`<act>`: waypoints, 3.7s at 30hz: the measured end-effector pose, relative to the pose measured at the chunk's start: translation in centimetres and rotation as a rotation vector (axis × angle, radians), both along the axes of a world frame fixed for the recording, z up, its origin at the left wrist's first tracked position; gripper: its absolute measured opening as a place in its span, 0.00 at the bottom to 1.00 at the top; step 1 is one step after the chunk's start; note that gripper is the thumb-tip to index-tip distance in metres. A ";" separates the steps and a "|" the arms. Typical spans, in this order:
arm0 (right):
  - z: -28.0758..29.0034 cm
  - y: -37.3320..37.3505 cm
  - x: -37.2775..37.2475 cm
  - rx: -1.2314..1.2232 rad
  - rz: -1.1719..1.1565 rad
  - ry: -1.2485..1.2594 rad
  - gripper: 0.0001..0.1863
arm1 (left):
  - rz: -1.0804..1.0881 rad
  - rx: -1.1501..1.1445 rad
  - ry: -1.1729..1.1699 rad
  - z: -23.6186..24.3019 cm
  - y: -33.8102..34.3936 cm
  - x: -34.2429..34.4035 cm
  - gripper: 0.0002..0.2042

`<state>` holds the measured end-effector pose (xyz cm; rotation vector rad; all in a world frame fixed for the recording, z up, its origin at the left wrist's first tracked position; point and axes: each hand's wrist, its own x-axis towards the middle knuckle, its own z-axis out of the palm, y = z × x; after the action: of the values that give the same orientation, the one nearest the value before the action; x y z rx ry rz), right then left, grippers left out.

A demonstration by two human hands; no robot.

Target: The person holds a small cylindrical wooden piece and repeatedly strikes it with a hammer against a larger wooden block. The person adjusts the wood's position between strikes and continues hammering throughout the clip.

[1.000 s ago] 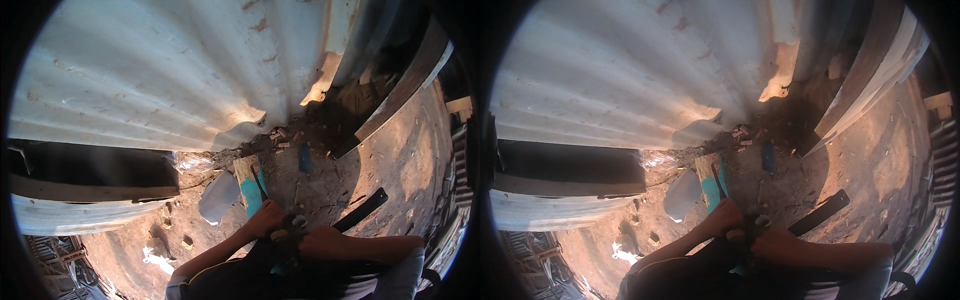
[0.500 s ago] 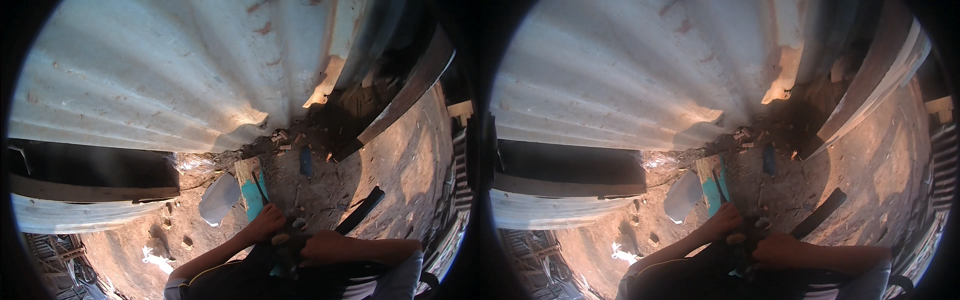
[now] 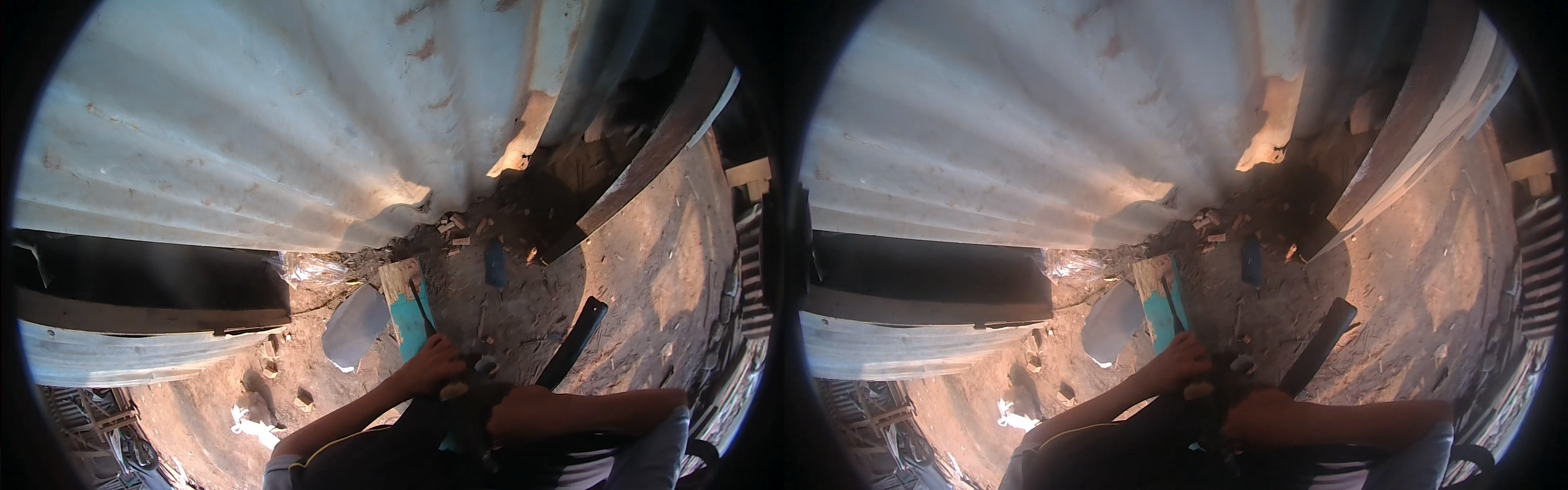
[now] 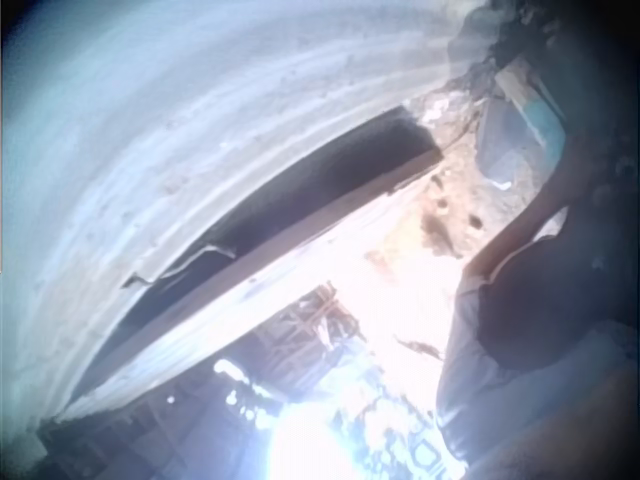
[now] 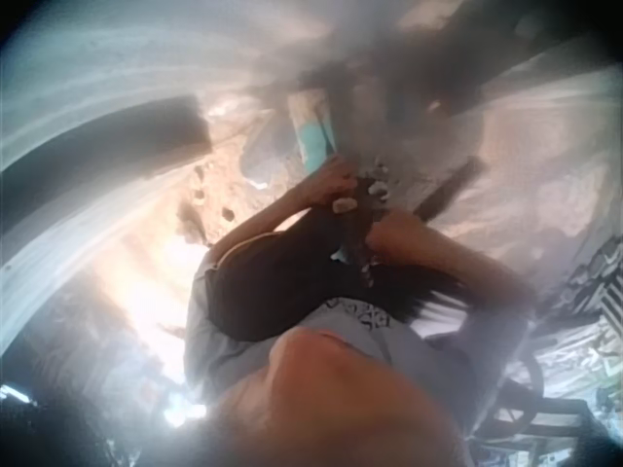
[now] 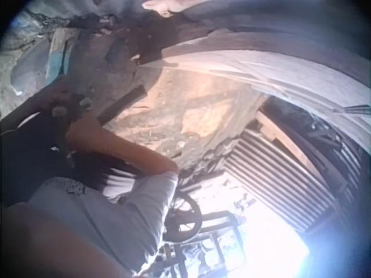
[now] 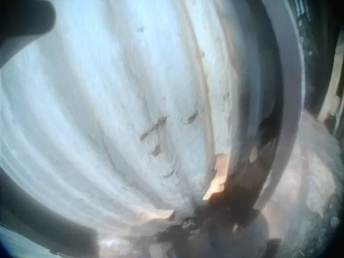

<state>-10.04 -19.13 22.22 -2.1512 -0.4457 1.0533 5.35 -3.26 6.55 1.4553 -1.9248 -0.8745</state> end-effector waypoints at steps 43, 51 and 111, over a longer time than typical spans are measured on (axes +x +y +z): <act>-1.9 0.9 -0.4 0.051 0.009 0.075 0.15 | 0.001 0.004 0.045 0.1 0.0 0.3 0.15; -2.6 0.8 -1.6 0.028 -0.072 -0.054 0.12 | 0.006 0.004 0.077 -0.2 -0.2 0.2 0.14; -4.3 0.8 -2.0 -0.028 -0.063 -0.043 0.07 | 0.056 -0.008 0.070 0.9 -1.3 0.6 0.16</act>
<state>-12.02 -18.31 17.88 -2.2014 -0.3825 0.9861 5.98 -4.56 7.47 1.4480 -1.8260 -0.8799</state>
